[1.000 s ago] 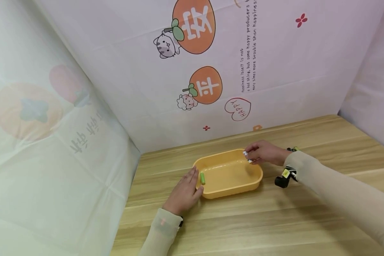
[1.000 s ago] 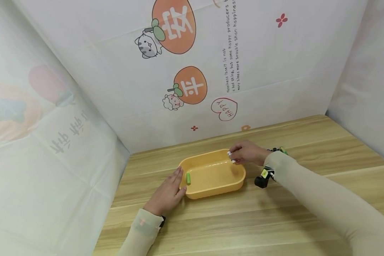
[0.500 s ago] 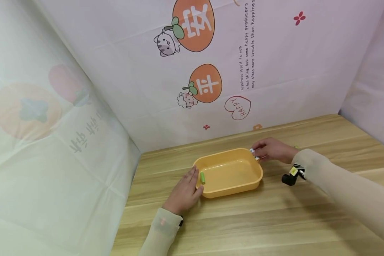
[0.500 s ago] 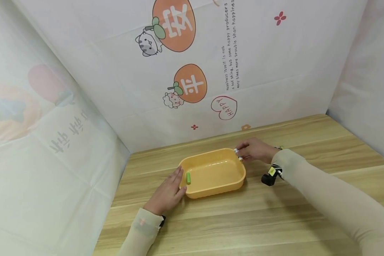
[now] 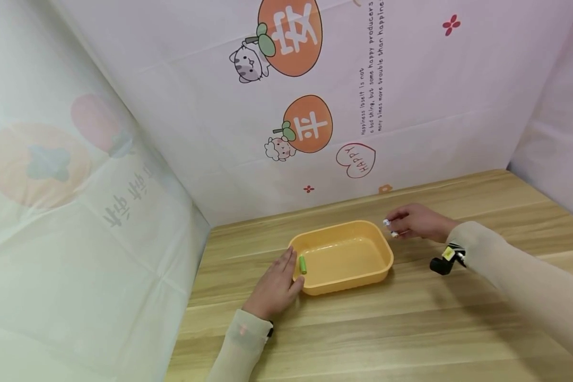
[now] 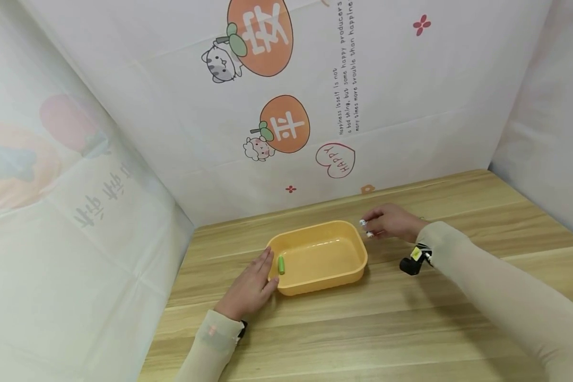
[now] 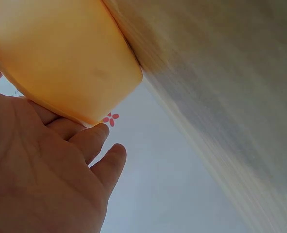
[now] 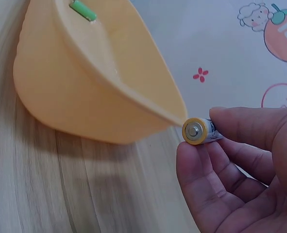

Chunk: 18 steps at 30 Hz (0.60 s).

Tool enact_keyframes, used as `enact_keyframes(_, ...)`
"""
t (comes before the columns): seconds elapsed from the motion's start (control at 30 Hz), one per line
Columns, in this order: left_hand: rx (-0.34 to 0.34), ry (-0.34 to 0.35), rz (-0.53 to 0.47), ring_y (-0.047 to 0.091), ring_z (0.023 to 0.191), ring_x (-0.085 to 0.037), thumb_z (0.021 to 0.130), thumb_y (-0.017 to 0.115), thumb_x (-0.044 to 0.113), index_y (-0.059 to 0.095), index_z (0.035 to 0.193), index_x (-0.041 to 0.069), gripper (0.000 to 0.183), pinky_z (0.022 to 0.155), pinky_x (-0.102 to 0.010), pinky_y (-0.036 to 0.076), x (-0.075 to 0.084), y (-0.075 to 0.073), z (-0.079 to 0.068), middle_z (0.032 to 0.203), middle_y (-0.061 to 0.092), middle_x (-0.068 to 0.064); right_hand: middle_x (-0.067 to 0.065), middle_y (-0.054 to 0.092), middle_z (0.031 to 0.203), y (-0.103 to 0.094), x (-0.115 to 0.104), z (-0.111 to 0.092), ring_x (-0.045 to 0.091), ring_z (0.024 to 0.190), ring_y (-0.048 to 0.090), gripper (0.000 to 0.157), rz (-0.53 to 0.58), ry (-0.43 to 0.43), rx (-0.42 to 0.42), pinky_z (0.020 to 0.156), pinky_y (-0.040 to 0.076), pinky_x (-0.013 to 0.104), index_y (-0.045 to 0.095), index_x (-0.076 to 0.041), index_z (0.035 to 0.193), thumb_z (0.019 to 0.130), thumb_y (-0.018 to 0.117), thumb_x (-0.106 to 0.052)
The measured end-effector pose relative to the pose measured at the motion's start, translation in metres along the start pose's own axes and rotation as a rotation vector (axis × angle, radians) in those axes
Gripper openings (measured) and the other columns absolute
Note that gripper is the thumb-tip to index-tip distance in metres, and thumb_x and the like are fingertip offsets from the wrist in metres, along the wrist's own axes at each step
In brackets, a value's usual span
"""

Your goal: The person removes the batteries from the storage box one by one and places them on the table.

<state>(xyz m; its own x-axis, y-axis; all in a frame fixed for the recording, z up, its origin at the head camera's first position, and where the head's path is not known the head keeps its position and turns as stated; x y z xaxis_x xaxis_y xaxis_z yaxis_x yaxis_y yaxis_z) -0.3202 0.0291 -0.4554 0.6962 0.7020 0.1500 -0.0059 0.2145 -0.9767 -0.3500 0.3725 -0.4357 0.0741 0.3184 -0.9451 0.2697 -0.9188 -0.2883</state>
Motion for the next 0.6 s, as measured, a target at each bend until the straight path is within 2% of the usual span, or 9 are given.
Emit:
enact_keyframes(0.17,0.001,0.003,0.006,0.011,0.147,-0.019,0.104,0.034,0.041,0.016,0.155,0.001,0.066,0.115,-0.044,0.021,-0.001,0.001,0.001,0.162,0.010,-0.011,0.013,0.063,0.103,-0.012,0.006,-0.004,0.025,0.095,0.063,0.050,-0.046,0.008,0.027,0.084,0.054,0.043,0.046,0.013,0.132,0.096,0.063,-0.018)
enact_keyframes(0.43,-0.008,-0.006,0.013,0.009,0.147,-0.018,0.104,0.035,0.040,0.016,0.155,0.002,0.066,0.115,-0.043,0.020,-0.001,0.001,0.001,0.162,0.010,-0.010,0.009,0.064,0.098,-0.029,0.017,-0.011,0.021,0.088,0.063,0.053,-0.053,0.029,0.052,0.075,0.055,0.038,0.045,0.013,0.133,0.096,0.063,-0.019)
enact_keyframes(0.6,-0.002,-0.006,0.017,0.009,0.146,-0.017,0.104,0.035,0.040,0.016,0.155,0.002,0.066,0.115,-0.042,0.019,-0.002,0.002,0.001,0.162,0.009,-0.009,0.011,0.063,0.101,-0.038,0.026,-0.015,0.023,0.091,0.064,0.054,-0.024,0.039,0.065,0.080,0.055,0.041,0.042,0.015,0.134,0.096,0.062,-0.017)
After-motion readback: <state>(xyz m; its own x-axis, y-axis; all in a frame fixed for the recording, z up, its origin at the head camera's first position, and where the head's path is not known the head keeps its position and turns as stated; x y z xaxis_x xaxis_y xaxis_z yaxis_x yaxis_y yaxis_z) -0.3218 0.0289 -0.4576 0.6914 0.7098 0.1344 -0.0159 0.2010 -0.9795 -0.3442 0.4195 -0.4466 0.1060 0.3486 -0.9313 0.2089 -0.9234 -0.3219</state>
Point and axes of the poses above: each hand's wrist, its own z-axis towards the middle knuckle, its own y-axis out of the palm, x = y × z, the point moved 9 cm from there along z, towards the middle knuckle
